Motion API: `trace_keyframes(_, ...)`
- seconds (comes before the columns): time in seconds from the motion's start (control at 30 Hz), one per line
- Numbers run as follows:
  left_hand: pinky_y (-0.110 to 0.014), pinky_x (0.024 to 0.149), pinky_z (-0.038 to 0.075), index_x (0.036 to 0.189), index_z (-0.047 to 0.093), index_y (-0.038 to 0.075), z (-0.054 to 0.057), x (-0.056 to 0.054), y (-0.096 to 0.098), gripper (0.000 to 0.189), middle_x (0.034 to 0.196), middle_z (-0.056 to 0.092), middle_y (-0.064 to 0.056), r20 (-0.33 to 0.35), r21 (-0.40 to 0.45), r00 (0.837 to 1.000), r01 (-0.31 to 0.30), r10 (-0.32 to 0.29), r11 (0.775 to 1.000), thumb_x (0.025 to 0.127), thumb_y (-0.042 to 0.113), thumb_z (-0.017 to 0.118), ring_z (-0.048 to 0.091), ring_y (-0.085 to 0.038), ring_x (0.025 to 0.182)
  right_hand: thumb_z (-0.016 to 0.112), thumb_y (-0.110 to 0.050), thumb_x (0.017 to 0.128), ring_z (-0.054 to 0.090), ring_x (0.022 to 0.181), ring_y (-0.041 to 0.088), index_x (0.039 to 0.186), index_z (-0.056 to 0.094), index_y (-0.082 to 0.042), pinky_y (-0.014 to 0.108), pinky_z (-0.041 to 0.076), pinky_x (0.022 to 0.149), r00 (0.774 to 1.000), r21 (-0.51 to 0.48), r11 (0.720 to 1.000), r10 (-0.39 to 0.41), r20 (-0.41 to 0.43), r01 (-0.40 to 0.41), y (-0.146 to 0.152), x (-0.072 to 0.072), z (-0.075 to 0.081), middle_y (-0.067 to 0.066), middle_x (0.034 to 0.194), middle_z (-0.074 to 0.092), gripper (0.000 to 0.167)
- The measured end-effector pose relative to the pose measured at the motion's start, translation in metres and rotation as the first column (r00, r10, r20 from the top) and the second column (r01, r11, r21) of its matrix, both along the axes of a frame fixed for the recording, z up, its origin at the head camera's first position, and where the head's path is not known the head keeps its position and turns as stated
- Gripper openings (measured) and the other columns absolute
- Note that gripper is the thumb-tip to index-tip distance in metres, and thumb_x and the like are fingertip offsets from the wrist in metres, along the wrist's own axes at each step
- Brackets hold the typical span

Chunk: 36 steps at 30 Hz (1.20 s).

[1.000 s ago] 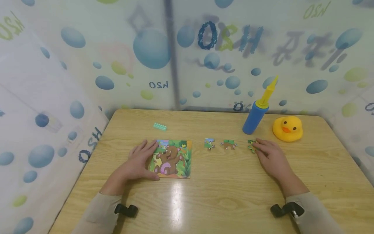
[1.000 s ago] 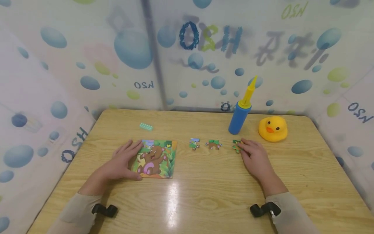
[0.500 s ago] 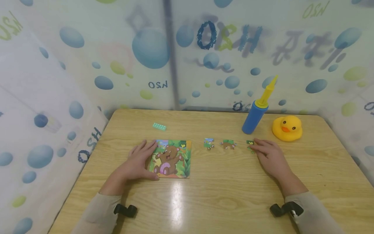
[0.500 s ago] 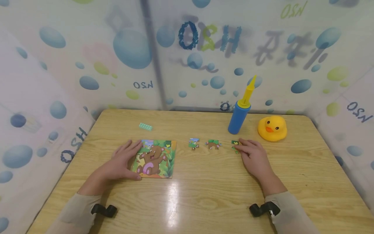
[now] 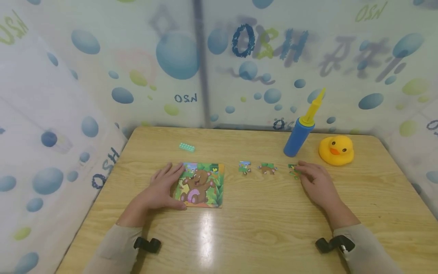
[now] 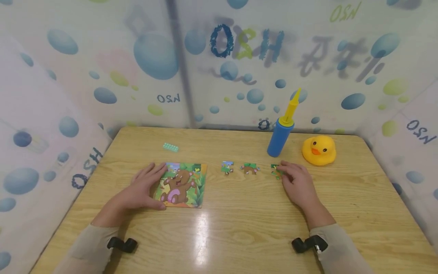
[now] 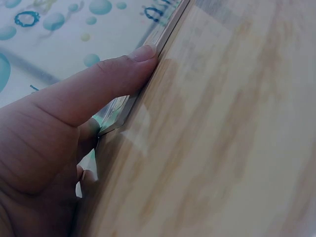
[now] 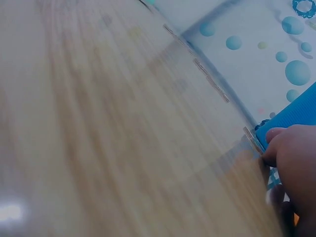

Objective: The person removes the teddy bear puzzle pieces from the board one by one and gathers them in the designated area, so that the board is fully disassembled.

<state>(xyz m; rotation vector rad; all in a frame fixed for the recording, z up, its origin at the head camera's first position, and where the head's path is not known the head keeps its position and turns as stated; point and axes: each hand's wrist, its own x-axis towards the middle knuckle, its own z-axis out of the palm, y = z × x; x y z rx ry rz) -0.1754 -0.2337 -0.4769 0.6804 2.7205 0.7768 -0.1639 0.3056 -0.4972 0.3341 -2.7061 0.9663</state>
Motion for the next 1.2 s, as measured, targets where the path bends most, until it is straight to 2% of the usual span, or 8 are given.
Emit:
trace_keyframes(0.27, -0.074, 0.120, -0.004, 0.170, 0.023, 0.005, 0.000, 0.001, 0.001, 0.139, 0.178, 0.016, -0.012, 0.005, 0.006, 1.000, -0.006, 0.006, 1.000, 0.066, 0.060, 0.097, -0.001, -0.050, 0.160, 0.066, 0.007, 0.097, 0.052, 0.131, 0.048, 0.123, 0.077, -0.002, 0.070, 0.036, 0.108, 1.000, 0.002, 1.000, -0.003, -0.012, 0.003, 0.000, -0.001, 0.000, 0.023, 0.139, 0.068, 0.030)
trace_keyframes(0.57, -0.073, 0.120, -0.003, 0.170, 0.023, 0.005, 0.000, 0.001, 0.001, 0.139, 0.178, 0.016, -0.013, 0.004, 0.007, 1.000, -0.005, 0.005, 1.000, 0.066, 0.061, 0.097, 0.000, -0.050, 0.160, 0.065, 0.008, 0.089, 0.050, 0.135, 0.052, 0.129, 0.072, 0.002, 0.073, 0.036, 0.108, 1.000, -0.093, 0.996, -0.001, -0.009, 0.000, 0.003, 0.000, 0.001, 0.026, 0.143, 0.063, 0.041)
trace_keyframes(0.73, -0.074, 0.120, -0.003, 0.170, 0.024, 0.004, -0.001, 0.001, -0.001, 0.139, 0.178, 0.016, -0.013, 0.002, 0.004, 1.000, -0.003, 0.003, 1.000, 0.065, 0.060, 0.097, 0.000, -0.051, 0.160, 0.068, 0.004, 0.085, 0.051, 0.131, 0.053, 0.126, 0.073, 0.001, 0.070, 0.035, 0.109, 0.997, -0.036, 0.999, -0.011, -0.075, 0.008, 0.000, -0.002, -0.001, 0.028, 0.140, 0.064, 0.041)
trace_keyframes(0.87, -0.074, 0.120, -0.003, 0.170, 0.024, 0.004, -0.001, 0.001, -0.001, 0.139, 0.178, 0.016, -0.013, 0.003, 0.006, 1.000, -0.001, 0.001, 1.000, 0.066, 0.060, 0.097, 0.000, -0.051, 0.160, 0.070, -0.001, 0.083, 0.053, 0.127, 0.052, 0.121, 0.075, 0.000, 0.070, 0.033, 0.107, 0.987, 0.023, 0.999, -0.041, -0.155, 0.045, -0.008, -0.004, -0.002, 0.026, 0.135, 0.067, 0.038)
trace_keyframes(1.07, -0.074, 0.119, -0.002, 0.169, 0.025, 0.003, 0.000, 0.002, 0.000, 0.137, 0.177, 0.017, -0.015, -0.003, 0.010, 1.000, -0.003, 0.003, 1.000, 0.067, 0.059, 0.097, 0.002, -0.052, 0.159, 0.070, -0.004, 0.082, 0.055, 0.119, 0.055, 0.108, 0.078, 0.001, 0.070, 0.033, 0.102, 0.937, 0.021, 0.999, -0.032, -0.347, 0.042, -0.033, -0.010, -0.002, 0.028, 0.129, 0.069, 0.028)
trace_keyframes(1.13, -0.075, 0.119, -0.001, 0.169, 0.025, 0.003, 0.001, 0.002, 0.001, 0.137, 0.177, 0.018, -0.015, -0.007, 0.014, 1.000, -0.005, 0.005, 1.000, 0.067, 0.058, 0.097, 0.002, -0.053, 0.159, 0.070, -0.004, 0.082, 0.053, 0.119, 0.055, 0.110, 0.077, 0.001, 0.069, 0.032, 0.102, 0.935, 0.011, 1.000, -0.020, -0.353, 0.025, -0.042, -0.012, -0.002, 0.028, 0.131, 0.068, 0.029)
trace_keyframes(1.2, -0.075, 0.119, -0.001, 0.169, 0.026, 0.003, 0.002, 0.002, 0.001, 0.136, 0.177, 0.018, -0.015, -0.007, 0.015, 1.000, -0.007, 0.007, 1.000, 0.067, 0.058, 0.097, 0.003, -0.053, 0.159, 0.069, -0.004, 0.082, 0.052, 0.120, 0.053, 0.113, 0.076, 0.001, 0.068, 0.031, 0.101, 0.943, 0.008, 1.000, -0.008, -0.332, 0.011, -0.050, -0.013, -0.002, 0.027, 0.134, 0.067, 0.032)
